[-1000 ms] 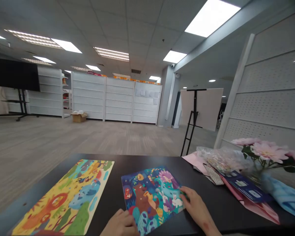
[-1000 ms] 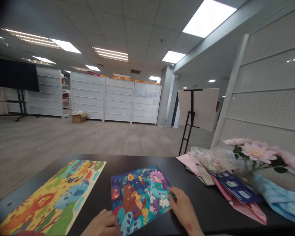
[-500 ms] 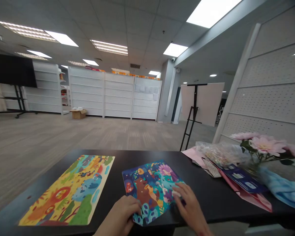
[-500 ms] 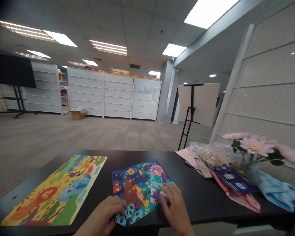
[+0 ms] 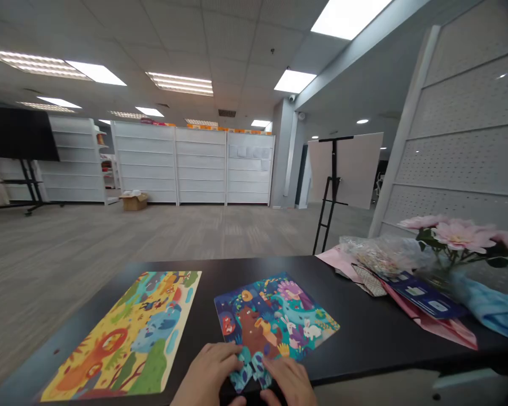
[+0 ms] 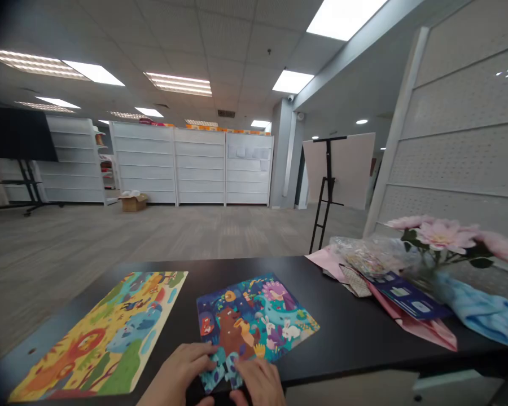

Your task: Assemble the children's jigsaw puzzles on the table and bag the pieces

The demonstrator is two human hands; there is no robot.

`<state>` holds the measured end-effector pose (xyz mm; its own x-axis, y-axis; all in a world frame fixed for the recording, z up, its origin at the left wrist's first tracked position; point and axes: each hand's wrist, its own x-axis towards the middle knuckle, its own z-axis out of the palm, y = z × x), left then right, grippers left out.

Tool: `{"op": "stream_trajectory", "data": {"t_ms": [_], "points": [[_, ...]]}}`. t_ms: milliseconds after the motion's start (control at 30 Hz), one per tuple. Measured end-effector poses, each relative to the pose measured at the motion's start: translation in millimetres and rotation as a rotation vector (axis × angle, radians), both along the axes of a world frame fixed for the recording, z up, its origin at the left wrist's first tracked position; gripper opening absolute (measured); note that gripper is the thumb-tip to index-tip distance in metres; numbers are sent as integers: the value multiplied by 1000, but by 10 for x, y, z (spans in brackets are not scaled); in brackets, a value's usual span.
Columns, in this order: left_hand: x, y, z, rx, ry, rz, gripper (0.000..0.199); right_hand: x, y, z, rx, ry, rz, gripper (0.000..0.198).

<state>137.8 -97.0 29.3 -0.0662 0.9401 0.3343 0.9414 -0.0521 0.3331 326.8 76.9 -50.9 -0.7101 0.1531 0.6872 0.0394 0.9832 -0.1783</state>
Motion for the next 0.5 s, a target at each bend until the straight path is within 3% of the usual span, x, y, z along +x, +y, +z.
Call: {"op": "stream_trajectory", "data": {"t_ms": [100,167,367,500], "points": [[76,-36,62,-48,-17,12,31,76,-17,173,-4,43,37,25],[151,-59,102,-60,-50,37,30,100,-75,224,-78,113,8,20],[232,-53,85,-45,-109,96,37,69,-143,254,-405,188,-345,32],[142,-11,-20,-92,-53,26,38,48,-18,314,-346,232,-399,34]]}}
